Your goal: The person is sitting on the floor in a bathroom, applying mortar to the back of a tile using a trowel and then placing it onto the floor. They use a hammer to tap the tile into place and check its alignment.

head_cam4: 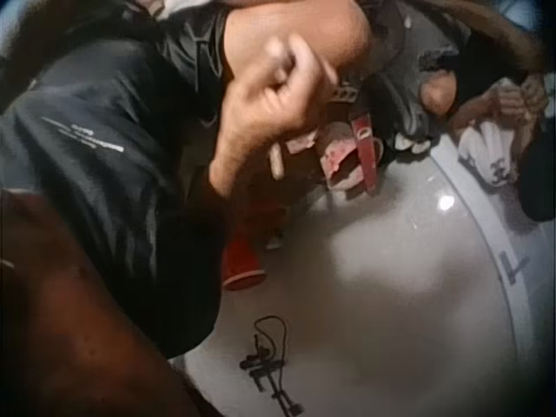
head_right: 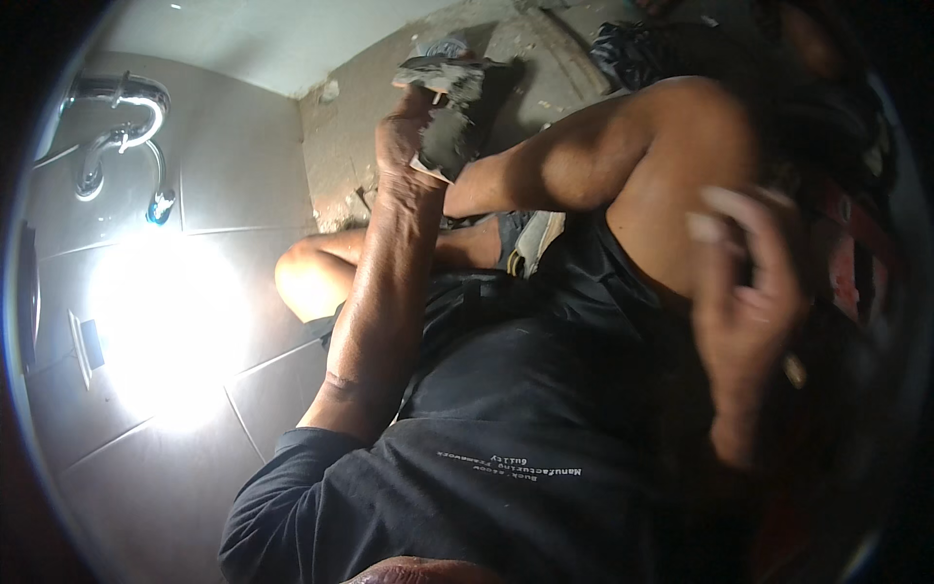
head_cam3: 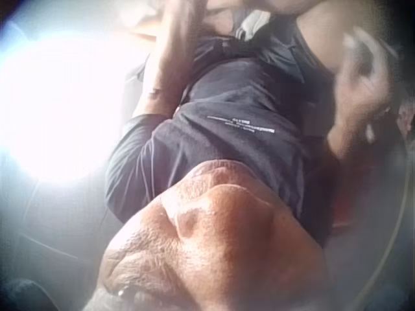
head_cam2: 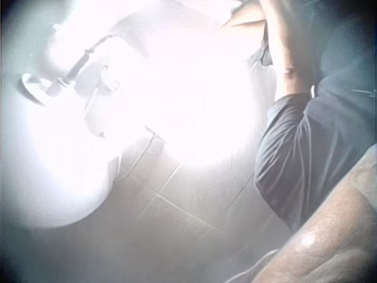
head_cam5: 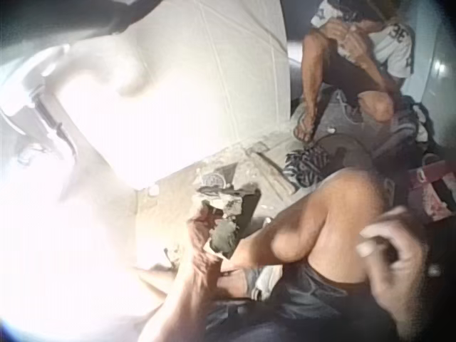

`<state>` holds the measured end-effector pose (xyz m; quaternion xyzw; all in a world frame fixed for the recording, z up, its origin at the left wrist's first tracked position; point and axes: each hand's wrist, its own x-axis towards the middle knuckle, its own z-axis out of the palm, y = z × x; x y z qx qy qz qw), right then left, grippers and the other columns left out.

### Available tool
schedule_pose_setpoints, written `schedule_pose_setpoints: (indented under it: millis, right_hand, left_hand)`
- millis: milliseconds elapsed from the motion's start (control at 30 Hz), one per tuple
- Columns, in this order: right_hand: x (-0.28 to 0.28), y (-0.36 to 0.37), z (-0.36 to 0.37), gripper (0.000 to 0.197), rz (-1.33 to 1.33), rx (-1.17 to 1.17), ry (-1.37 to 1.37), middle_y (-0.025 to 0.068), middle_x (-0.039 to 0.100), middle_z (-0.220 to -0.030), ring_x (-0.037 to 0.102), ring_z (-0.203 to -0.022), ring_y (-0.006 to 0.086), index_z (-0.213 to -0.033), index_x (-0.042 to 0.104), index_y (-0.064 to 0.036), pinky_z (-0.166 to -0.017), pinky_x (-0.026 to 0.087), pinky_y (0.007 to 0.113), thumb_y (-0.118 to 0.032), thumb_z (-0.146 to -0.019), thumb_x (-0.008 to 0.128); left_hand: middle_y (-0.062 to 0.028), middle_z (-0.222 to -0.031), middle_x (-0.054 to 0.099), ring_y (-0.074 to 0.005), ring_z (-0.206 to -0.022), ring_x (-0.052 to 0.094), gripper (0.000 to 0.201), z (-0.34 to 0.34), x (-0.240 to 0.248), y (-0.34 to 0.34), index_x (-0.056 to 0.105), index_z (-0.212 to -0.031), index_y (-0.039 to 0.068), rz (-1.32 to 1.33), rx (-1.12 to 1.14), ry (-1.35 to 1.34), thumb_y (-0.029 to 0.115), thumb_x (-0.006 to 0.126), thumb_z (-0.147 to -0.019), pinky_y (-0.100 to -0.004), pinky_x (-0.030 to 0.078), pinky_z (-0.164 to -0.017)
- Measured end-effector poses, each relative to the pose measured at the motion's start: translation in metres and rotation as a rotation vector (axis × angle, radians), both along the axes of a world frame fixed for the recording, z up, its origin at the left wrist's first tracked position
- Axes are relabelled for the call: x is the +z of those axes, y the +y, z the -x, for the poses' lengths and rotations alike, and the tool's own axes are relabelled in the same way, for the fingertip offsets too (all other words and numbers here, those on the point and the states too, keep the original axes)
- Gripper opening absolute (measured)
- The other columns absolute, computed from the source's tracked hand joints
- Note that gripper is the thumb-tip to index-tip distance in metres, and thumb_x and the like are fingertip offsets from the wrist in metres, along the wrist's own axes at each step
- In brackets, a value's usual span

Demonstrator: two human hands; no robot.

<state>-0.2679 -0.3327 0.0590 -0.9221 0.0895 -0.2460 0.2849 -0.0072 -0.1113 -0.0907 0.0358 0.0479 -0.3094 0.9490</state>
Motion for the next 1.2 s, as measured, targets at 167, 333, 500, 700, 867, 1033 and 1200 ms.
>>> schedule_pose_setpoints:
  millis: [167,333,500,700,867,1033,1200]
  right_hand:
    - [-0.054,0.096,-0.125,0.025,-0.216,0.594,-0.206,0.0121,0.062,-0.096,0.065,-0.084,0.0263,-0.102,0.065,-0.0008,-0.071,0.054,0.034,0.006,-0.081,0.076]
    - [-0.118,0.137,-0.168,0.037,-0.273,0.662,-0.174,0.0107,0.059,-0.104,0.064,-0.098,0.0303,-0.111,0.063,-0.0046,-0.08,0.055,0.04,0.008,-0.078,0.073]
    - [-0.159,0.165,-0.202,0.019,-0.163,0.598,-0.363,0.0061,0.058,-0.098,0.064,-0.089,0.0232,-0.096,0.062,-0.0068,-0.076,0.059,0.035,-0.006,-0.08,0.074]
    - [-0.188,0.183,-0.209,0.015,-0.224,0.381,-0.43,0.0022,0.058,-0.093,0.065,-0.085,0.0181,-0.092,0.062,-0.0106,-0.069,0.06,0.032,-0.006,-0.082,0.073]
    - [-0.224,0.177,-0.216,0.017,-0.223,0.115,-0.368,0.0102,0.068,-0.085,0.072,-0.078,0.0244,-0.102,0.069,-0.0025,-0.067,0.058,0.035,0.001,-0.086,0.074]
    - [-0.213,0.182,-0.263,0.008,-0.764,0.093,-0.368,0.0123,0.072,-0.082,0.07,-0.077,0.0226,-0.092,0.068,0.0025,-0.069,0.056,0.037,0.007,-0.086,0.068]
    - [-0.264,0.209,-0.341,0.003,-1.322,-0.09,-0.121,0.01,0.071,-0.078,0.069,-0.069,0.0155,-0.093,0.068,0.0063,-0.059,0.057,0.031,0.006,-0.09,0.069]
  left_hand:
    - [-0.0244,-0.138,0.057,-0.0425,-0.128,0.055,0.05,-0.01,-0.011,0.056,0.048,-0.141,-0.004,0.044,0.173,0.018,0.032,0.032,-0.111,-0.0591,0.042,-0.115]
    - [-0.0222,-0.134,0.058,-0.0382,-0.124,0.057,0.046,-0.007,-0.019,0.052,0.049,-0.138,-0.003,-0.596,0.492,0.118,0.026,0.029,-0.109,-0.0533,0.046,-0.111]
    - [-0.0194,-0.126,0.059,-0.0359,-0.115,0.059,0.043,-0.015,-0.031,0.078,0.048,-0.132,-0.003,-0.797,0.546,0.093,0.025,0.026,-0.109,-0.0509,0.051,-0.103]
    - [-0.0165,-0.119,0.058,-0.0319,-0.11,0.061,0.041,-0.041,-0.069,0.109,0.048,-0.124,0.001,-0.74,0.398,0.04,0.036,0.031,-0.112,-0.05,0.054,-0.099]
    - [-0.0233,-0.145,0.041,-0.0377,-0.142,0.039,0.041,-0.055,-0.073,0.079,0.041,-0.137,0.004,-1.019,0.157,-0.096,0.036,0.029,-0.113,-0.061,0.031,-0.121]
    - [-0.0145,-0.138,0.058,-0.0366,-0.131,0.049,0.051,-0.099,-0.022,0.116,0.058,-0.132,0.007,-1.236,0.166,-0.124,0.048,0.04,-0.107,-0.0695,0.023,-0.117]
    - [-0.0182,-0.119,0.063,-0.0327,-0.113,0.057,0.048,-0.218,-0.072,0.141,0.06,-0.125,0.003,-1.387,-0.103,-0.167,0.04,0.034,-0.109,-0.0545,0.039,-0.108]
